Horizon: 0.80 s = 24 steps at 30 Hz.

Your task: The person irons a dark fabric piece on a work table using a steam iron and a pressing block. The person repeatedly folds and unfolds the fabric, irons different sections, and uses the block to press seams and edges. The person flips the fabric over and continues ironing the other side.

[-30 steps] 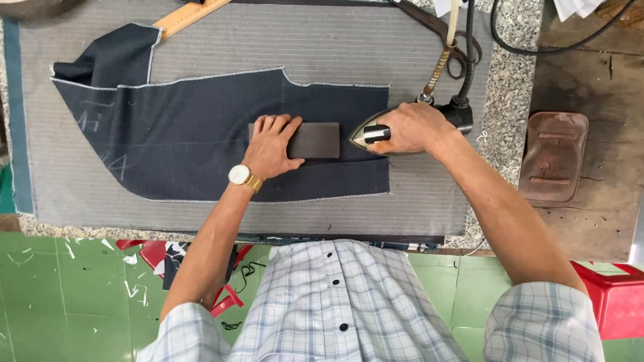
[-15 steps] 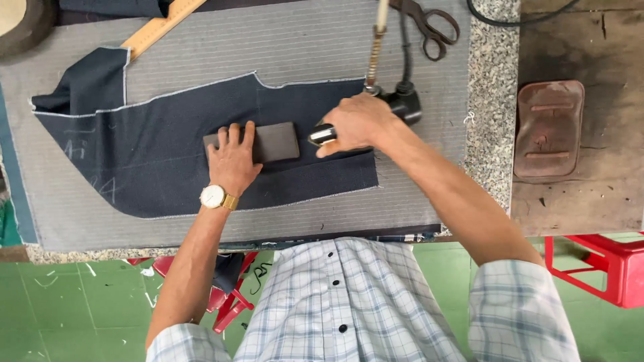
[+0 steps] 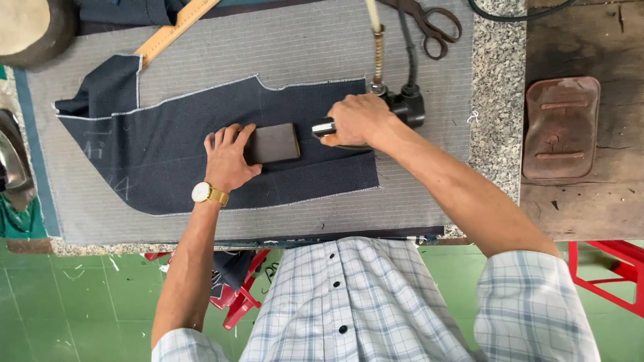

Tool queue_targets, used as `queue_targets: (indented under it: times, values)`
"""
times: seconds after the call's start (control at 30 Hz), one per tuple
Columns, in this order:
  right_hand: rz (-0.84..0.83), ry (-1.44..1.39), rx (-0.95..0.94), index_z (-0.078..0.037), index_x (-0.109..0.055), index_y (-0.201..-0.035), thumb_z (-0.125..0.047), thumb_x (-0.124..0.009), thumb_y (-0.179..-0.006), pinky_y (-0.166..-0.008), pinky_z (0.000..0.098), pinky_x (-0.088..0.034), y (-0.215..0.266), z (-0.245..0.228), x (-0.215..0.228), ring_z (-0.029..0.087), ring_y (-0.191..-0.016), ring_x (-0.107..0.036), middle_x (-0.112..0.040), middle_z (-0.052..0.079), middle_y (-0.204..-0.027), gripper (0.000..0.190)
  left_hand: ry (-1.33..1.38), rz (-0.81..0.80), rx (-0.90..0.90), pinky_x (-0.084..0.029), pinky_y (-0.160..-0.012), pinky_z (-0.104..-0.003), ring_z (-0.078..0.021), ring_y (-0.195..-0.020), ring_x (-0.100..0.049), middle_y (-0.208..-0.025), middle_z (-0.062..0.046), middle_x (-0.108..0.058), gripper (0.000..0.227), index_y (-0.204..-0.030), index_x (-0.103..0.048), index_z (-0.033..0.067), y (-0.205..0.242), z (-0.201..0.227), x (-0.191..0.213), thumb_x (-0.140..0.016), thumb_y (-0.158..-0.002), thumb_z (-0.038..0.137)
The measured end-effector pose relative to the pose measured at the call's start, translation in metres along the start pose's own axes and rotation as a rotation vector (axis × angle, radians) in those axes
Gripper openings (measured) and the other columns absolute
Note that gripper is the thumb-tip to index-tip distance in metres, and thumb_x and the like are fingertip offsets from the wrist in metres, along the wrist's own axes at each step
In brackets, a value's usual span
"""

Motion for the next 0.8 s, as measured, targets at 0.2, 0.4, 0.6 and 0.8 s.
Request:
queue_targets:
  times: [0.2,0.4,0.6,0.8]
  values:
    - [-0.001,-0.088,-0.193,-0.015,-0.071,-0.079,-0.049,-0.067,-0.095,-0.057,0.0306,-0.049,0.057,0.029,0.014,0.016,-0.054,-0.06,-0.058,0.001,-0.06,0.038,0.067,0.102,-0.123,-0.021,-0.113,-0.058,-0.033,-0.129,-0.041,-0.137,-0.011,-0.048,0.094,-0.15,-0.05,0.0213,-0.009,0.014,-0.007,-0.082,-0.064,0.041]
    - [0.065,-0.108,-0.472,-0.014,-0.077,-0.089,-0.06,-0.066,-0.088,-0.067,0.04,-0.056,0.104,0.066,0.012,0.03,-0.078,-0.075,-0.071,0.01,-0.074,0.047,0.11,0.146,-0.294,-0.024,-0.108,-0.056,-0.0295,-0.118,-0.043,-0.13,-0.01,-0.05,0.091,-0.148,-0.053,0.0179,-0.04,0.096,-0.013,-0.078,-0.065,0.047]
    - [0.106,-0.132,-0.67,-0.011,-0.075,-0.089,-0.07,-0.059,-0.089,-0.076,0.0473,-0.06,0.14,0.102,-0.005,0.038,-0.09,-0.075,-0.075,0.017,-0.083,0.061,0.068,0.152,-0.372,-0.025,-0.109,-0.055,-0.0306,-0.117,-0.041,-0.132,-0.011,-0.045,0.092,-0.149,-0.048,0.0146,-0.07,0.166,-0.025,-0.079,-0.067,0.039]
    - [0.219,-0.162,-0.766,-0.012,-0.075,-0.099,-0.083,-0.055,-0.086,-0.073,0.0467,-0.06,0.131,0.12,-0.014,0.038,-0.09,-0.075,-0.075,0.017,-0.085,0.075,0.028,0.089,-0.351,-0.021,-0.111,-0.057,-0.0301,-0.12,-0.04,-0.134,-0.009,-0.044,0.096,-0.154,-0.041,0.0177,-0.072,0.166,-0.022,-0.082,-0.07,0.041]
Point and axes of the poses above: each hand's wrist, its own y-axis away from the middle knuckle, its own x-axis out of the back of the hand, z = x × y, the point moved 3 cm from there along -y, towards the middle knuckle
